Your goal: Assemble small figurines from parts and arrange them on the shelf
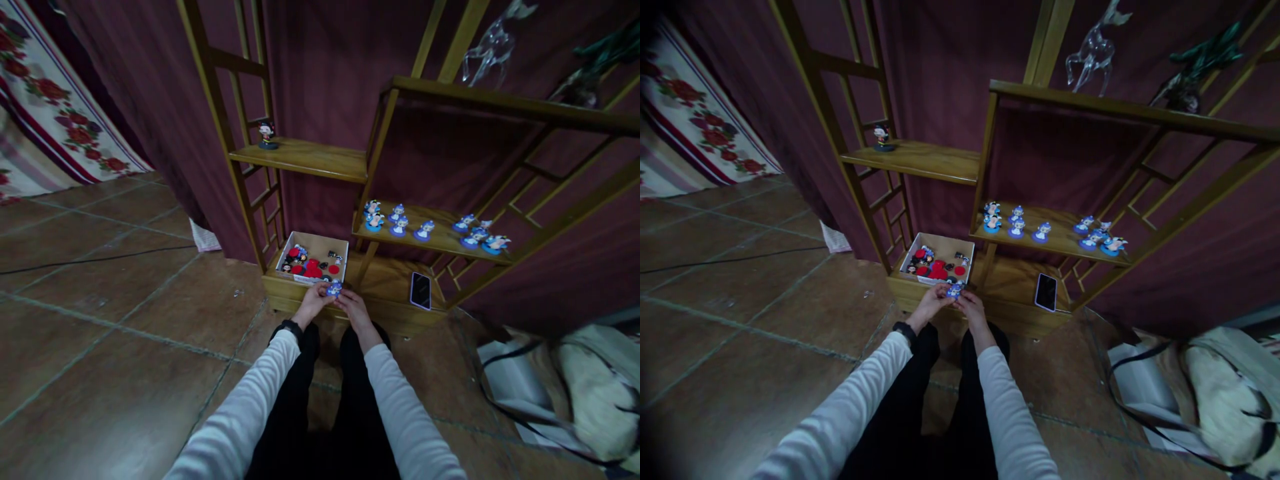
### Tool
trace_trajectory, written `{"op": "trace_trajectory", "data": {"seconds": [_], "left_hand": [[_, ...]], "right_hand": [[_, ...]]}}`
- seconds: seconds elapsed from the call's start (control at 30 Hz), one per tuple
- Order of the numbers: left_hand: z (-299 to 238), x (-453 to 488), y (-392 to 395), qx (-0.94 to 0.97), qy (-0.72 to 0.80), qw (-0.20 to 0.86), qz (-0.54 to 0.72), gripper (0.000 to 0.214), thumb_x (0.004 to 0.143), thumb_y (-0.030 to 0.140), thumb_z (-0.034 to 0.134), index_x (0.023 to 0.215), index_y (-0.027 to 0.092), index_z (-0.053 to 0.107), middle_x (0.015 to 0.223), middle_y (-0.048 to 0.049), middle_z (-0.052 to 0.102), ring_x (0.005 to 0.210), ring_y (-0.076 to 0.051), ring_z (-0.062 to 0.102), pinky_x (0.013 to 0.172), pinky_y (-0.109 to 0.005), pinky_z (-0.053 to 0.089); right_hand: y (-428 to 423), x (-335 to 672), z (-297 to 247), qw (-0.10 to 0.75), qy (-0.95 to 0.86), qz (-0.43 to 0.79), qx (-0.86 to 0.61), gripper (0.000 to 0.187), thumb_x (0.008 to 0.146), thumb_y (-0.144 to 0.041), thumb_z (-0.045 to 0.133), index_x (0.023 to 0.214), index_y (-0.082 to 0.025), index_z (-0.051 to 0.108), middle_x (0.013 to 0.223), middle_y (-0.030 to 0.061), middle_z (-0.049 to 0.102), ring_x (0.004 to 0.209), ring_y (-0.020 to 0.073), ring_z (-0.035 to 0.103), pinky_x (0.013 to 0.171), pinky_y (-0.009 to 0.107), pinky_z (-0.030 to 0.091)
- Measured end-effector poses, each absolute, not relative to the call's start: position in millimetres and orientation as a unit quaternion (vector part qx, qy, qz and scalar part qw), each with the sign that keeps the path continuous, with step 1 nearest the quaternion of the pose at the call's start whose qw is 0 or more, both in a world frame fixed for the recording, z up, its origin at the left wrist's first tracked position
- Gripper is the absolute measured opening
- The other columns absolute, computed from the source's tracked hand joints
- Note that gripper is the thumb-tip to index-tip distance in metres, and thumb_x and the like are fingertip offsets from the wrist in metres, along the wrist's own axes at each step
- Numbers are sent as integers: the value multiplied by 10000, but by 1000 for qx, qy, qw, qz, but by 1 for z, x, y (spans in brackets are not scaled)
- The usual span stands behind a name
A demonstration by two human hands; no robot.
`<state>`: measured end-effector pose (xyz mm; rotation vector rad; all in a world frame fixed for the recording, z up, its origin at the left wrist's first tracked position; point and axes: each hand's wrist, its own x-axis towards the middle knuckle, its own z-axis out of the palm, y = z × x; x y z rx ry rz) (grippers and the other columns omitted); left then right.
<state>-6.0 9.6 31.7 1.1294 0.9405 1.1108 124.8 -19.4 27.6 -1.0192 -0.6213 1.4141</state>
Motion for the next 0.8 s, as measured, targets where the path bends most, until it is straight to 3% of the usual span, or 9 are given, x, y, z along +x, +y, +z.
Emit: {"op": "trace_trajectory", "data": {"seconds": [0.33, 0.6, 0.8], "left_hand": [[21, -5, 14, 540, 421, 556, 472, 467, 513, 170, 754, 937, 163, 560, 640, 33, 586, 603, -120, 553, 647, -259, 433], [33, -5, 3, 610, 441, 476, 453, 442, 583, 110, 677, 1010, 208, 617, 885, -48, 654, 826, -209, 587, 798, -313, 424], [39, -3, -8, 623, 466, 430, 457, 454, 624, 126, 667, 1061, 228, 597, 1137, -87, 581, 1089, -262, 498, 929, -333, 362]], "right_hand": [[-21, 127, 29, 559, -299, 625, -456, 377, 505, -255, 755, 857, -190, 637, 791, 14, 671, 710, 150, 618, 666, 276, 488], [-18, 129, 25, 564, -298, 608, -472, 433, 514, -250, 730, 928, -196, 616, 757, -2, 664, 671, 134, 597, 647, 261, 470], [-16, 129, 20, 568, -310, 600, -470, 420, 516, -215, 683, 929, -208, 606, 769, -9, 661, 712, 155, 601, 698, 301, 484]]}}
